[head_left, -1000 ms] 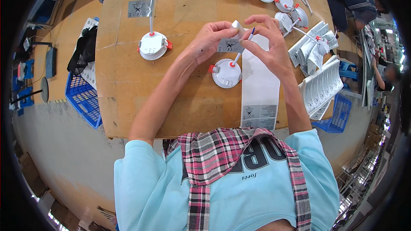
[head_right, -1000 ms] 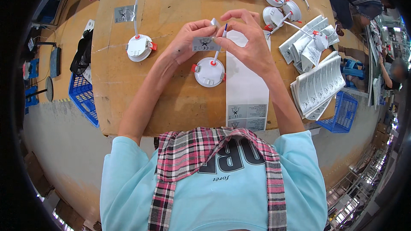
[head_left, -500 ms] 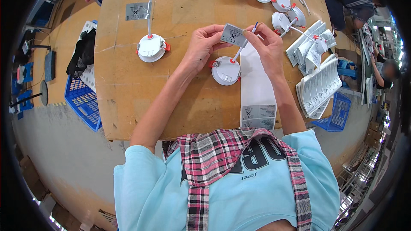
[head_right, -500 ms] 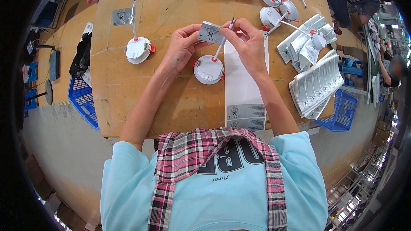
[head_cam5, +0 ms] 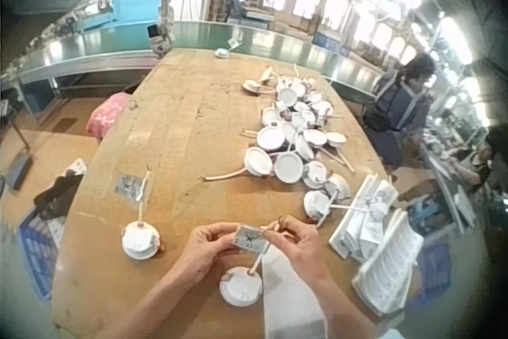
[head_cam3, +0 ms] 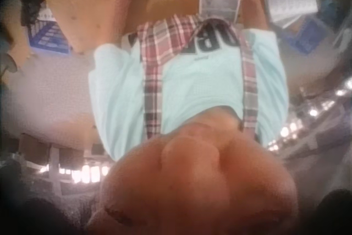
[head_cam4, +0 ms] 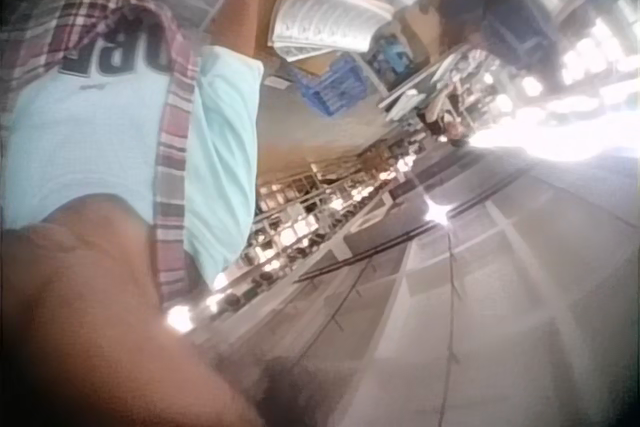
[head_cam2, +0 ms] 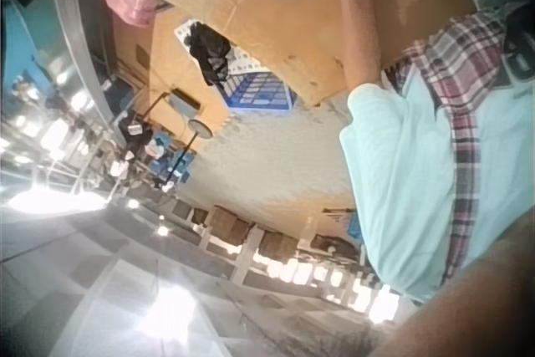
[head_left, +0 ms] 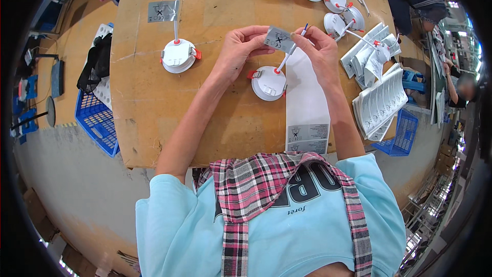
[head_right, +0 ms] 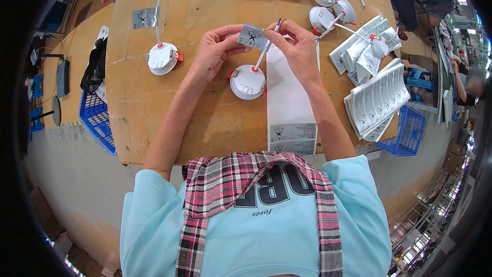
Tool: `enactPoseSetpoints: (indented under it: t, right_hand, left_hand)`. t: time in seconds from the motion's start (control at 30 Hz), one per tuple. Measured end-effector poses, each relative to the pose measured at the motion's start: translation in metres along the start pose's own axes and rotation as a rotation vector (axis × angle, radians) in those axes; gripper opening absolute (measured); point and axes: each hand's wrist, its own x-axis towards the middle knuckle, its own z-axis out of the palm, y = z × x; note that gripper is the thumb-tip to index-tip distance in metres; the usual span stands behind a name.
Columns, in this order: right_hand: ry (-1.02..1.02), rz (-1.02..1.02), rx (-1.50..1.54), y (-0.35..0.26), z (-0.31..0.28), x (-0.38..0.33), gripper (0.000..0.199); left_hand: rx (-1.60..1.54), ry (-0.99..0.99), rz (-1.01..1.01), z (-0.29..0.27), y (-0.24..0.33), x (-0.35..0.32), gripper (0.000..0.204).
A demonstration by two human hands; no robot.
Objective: Applying identification or warning labels to the backs of circular LED lighting components.
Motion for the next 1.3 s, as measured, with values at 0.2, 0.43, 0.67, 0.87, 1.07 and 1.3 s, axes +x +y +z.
enactPoseSetpoints:
  t: [0.2,0.43,0.67,0.87,1.07,1.3]
  right_hand:
    - [-0.073,0.038,0.104,0.004,-0.008,0.003,0.013]
    - [-0.078,0.086,-0.006,0.003,-0.007,0.007,0.018]
    - [-0.056,0.088,0.004,0.003,-0.006,0.007,0.020]
    - [-0.075,0.138,0.001,0.003,-0.007,0.006,0.019]
    - [-0.015,0.074,0.001,0.007,-0.002,0.005,0.021]
    - [0.017,0.089,-0.031,0.002,0.001,0.003,0.023]
  left_hand:
    - [0.039,0.000,-0.018,-0.001,0.001,0.002,0.025]
    - [0.156,0.011,0.061,0.003,0.008,-0.003,0.025]
    - [0.258,-0.001,0.117,0.009,0.012,-0.005,0.027]
    - [0.249,0.012,0.107,0.011,0.012,-0.006,0.028]
    - [0.262,0.015,0.099,0.012,0.012,-0.005,0.030]
    - [0.230,-0.002,0.103,0.013,0.014,-0.006,0.030]
